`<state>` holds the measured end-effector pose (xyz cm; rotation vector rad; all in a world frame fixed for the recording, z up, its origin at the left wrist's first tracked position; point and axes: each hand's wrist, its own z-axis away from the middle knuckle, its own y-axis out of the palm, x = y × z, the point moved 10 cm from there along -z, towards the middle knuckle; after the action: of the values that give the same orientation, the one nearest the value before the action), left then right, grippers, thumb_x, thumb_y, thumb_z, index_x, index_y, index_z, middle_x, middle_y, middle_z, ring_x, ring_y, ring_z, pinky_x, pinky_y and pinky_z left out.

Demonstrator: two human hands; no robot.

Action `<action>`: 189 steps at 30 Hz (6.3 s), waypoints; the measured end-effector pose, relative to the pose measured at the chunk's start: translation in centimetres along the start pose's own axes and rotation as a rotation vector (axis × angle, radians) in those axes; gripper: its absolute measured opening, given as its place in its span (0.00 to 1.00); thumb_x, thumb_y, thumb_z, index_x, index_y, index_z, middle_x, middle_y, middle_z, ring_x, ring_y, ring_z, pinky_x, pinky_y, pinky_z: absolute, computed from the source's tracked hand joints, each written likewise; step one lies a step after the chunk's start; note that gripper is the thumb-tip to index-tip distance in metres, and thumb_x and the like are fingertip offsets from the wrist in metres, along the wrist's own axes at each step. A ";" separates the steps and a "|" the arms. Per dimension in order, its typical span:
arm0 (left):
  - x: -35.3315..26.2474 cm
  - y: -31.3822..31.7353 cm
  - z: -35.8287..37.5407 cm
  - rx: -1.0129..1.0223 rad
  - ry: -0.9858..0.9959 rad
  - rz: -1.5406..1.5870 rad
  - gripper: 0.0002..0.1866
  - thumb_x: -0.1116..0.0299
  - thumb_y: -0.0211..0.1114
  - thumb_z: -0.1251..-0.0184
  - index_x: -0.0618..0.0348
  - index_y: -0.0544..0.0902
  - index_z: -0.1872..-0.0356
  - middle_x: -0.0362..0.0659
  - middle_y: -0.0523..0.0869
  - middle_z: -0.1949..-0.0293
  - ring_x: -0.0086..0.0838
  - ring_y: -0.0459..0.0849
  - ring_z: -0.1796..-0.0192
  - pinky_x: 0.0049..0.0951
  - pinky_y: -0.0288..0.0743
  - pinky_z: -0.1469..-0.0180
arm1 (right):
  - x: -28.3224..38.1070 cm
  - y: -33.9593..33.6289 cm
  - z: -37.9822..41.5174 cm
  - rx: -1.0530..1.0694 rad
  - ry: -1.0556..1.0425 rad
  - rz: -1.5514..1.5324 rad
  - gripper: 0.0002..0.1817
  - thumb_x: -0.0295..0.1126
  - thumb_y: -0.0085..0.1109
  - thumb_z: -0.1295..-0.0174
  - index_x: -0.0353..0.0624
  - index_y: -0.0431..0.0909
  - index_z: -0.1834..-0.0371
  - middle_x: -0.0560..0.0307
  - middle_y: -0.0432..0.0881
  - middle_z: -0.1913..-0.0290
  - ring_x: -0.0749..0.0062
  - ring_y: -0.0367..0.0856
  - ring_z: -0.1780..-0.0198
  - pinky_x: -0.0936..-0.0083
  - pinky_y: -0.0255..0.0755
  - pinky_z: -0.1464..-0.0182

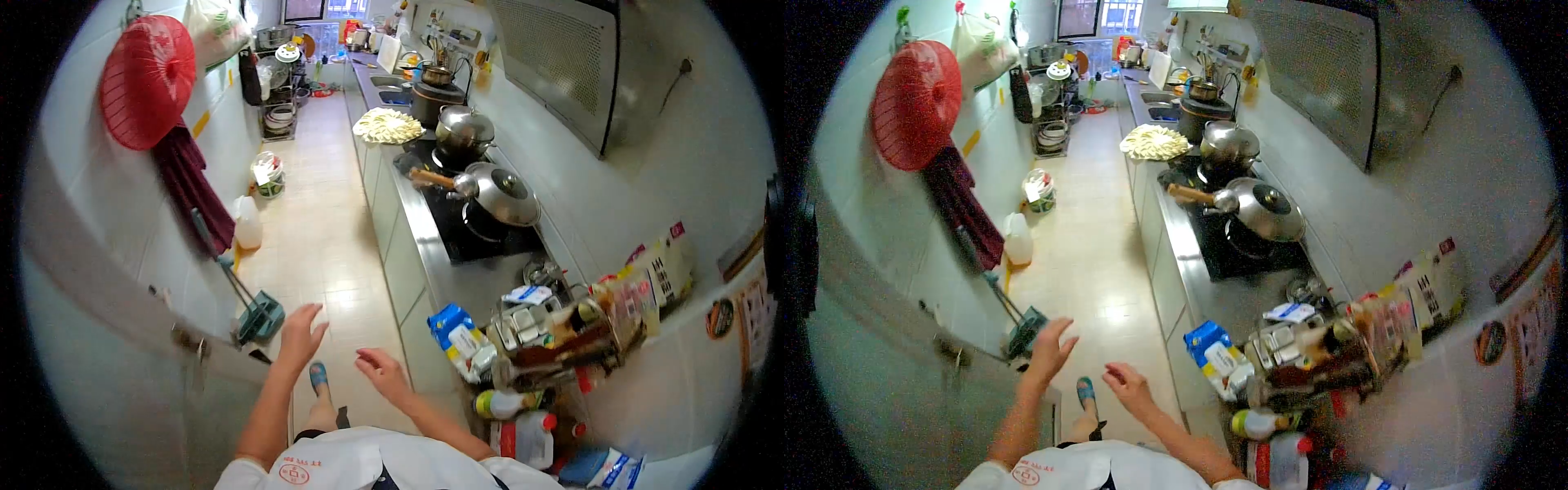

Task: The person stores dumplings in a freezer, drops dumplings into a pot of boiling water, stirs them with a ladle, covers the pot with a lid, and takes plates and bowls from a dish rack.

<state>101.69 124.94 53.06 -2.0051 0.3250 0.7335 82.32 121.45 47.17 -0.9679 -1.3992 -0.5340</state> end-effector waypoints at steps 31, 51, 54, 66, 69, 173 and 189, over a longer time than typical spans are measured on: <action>40.0 13.6 -48.1 0.454 -0.338 -0.162 0.24 0.65 0.70 0.44 0.60 0.78 0.45 0.55 0.81 0.50 0.47 0.79 0.47 0.41 0.72 0.43 | -8.8 -7.1 -63.0 -0.399 0.125 0.083 0.24 0.26 0.62 0.40 0.40 0.72 0.39 0.46 0.70 0.37 0.71 0.82 0.64 0.76 0.77 0.59; 34.1 35.4 -79.7 1.084 -0.291 0.606 0.22 0.63 0.64 0.33 0.67 0.76 0.43 0.47 0.84 0.53 0.27 0.86 0.60 0.26 0.79 0.64 | -13.6 -19.0 -76.3 -1.093 0.366 0.762 0.11 0.30 0.69 0.50 0.42 0.84 0.63 0.47 0.81 0.66 0.53 0.80 0.66 0.66 0.74 0.63; 26.0 39.2 -80.3 0.944 -0.137 0.618 0.21 0.62 0.62 0.31 0.66 0.76 0.44 0.49 0.86 0.58 0.31 0.86 0.59 0.29 0.79 0.62 | -13.1 -17.7 -77.1 -1.087 0.390 0.383 0.13 0.35 0.67 0.44 0.39 0.83 0.60 0.48 0.80 0.65 0.56 0.79 0.65 0.67 0.72 0.61; 11.1 41.4 -76.3 1.177 0.446 0.522 0.27 0.61 0.63 0.35 0.64 0.73 0.38 0.58 0.83 0.50 0.45 0.84 0.49 0.37 0.75 0.47 | -11.8 -22.6 -74.7 -1.230 0.365 0.592 0.08 0.27 0.63 0.44 0.41 0.81 0.60 0.50 0.80 0.66 0.59 0.79 0.68 0.67 0.72 0.66; 12.1 40.4 -76.4 1.177 0.570 0.532 0.28 0.60 0.65 0.37 0.66 0.74 0.40 0.57 0.83 0.49 0.48 0.82 0.47 0.37 0.76 0.46 | -14.5 -23.5 -74.0 -1.029 0.504 0.667 0.10 0.26 0.62 0.43 0.41 0.82 0.57 0.48 0.81 0.60 0.55 0.82 0.59 0.64 0.75 0.58; 52.2 44.3 -96.3 0.770 -0.911 0.797 0.30 0.55 0.60 0.32 0.63 0.67 0.36 0.50 0.75 0.44 0.39 0.79 0.44 0.39 0.79 0.52 | -23.5 -23.5 -74.4 -0.817 1.003 0.853 0.30 0.34 0.72 0.49 0.42 0.75 0.41 0.46 0.72 0.40 0.49 0.66 0.36 0.53 0.64 0.42; 33.8 44.3 -103.0 0.719 0.217 0.196 0.14 0.58 0.68 0.43 0.59 0.84 0.72 0.46 0.84 0.74 0.37 0.82 0.73 0.34 0.75 0.68 | -20.5 -17.2 -97.2 -0.785 0.267 1.153 0.13 0.26 0.70 0.58 0.46 0.82 0.67 0.60 0.75 0.63 0.61 0.71 0.55 0.62 0.62 0.55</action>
<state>143.67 16.37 40.28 -1.3722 0.7990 0.4249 120.87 28.47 41.61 -2.0152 -0.1880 -0.2778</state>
